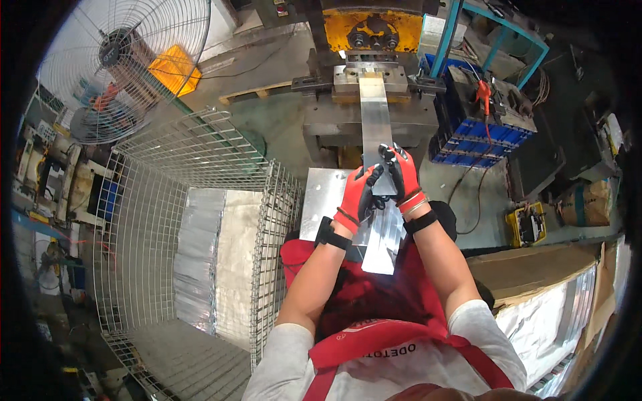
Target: Using a press machine to form or bend aluminum metal strips.
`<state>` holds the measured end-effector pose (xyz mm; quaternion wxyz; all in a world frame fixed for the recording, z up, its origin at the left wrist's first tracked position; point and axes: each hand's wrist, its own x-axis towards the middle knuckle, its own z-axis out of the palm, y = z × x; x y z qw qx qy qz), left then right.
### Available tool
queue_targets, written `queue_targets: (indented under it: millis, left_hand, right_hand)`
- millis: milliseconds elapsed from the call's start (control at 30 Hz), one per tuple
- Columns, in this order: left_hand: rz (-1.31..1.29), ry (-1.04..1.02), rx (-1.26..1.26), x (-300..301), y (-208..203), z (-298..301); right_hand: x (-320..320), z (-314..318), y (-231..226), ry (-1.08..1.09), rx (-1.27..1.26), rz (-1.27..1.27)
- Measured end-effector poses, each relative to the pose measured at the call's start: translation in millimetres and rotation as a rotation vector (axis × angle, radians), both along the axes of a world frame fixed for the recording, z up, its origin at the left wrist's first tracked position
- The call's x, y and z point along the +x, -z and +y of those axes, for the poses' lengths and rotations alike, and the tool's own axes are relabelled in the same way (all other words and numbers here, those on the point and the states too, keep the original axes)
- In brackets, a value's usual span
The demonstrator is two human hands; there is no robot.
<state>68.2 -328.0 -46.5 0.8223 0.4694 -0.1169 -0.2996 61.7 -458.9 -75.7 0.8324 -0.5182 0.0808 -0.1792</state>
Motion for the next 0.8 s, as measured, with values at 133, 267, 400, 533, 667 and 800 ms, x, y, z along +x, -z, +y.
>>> queue_targets:
  millis: [133, 267, 400, 533, 667, 800]
  left_hand:
    - [0.101, 0.029, 0.013, 0, -3, 4]
    - [0.031, -0.076, -0.086, 4, 1, -3]
    - [0.021, 0.032, -0.045, 4, 0, 0]
    - [-0.474, -0.155, 0.06, 10, 21, -9]
    - [-0.085, 0.034, 0.029, 9, 15, -2]
    - [-0.592, -0.169, 0.182, 15, 25, -5]
  right_hand:
    - [0, 5, -4, 0.128, -0.312, -0.106]
    - [-7, 14, -25, -0.022, 0.159, -0.01]
    - [-7, 7, -11, -0.004, 0.058, -0.025]
    - [1, -5, 17, 0.046, -0.363, -0.069]
    - [3, -12, 20, -0.144, 0.189, 0.027]
    - [5, 0, 13, 0.03, -0.073, 0.001]
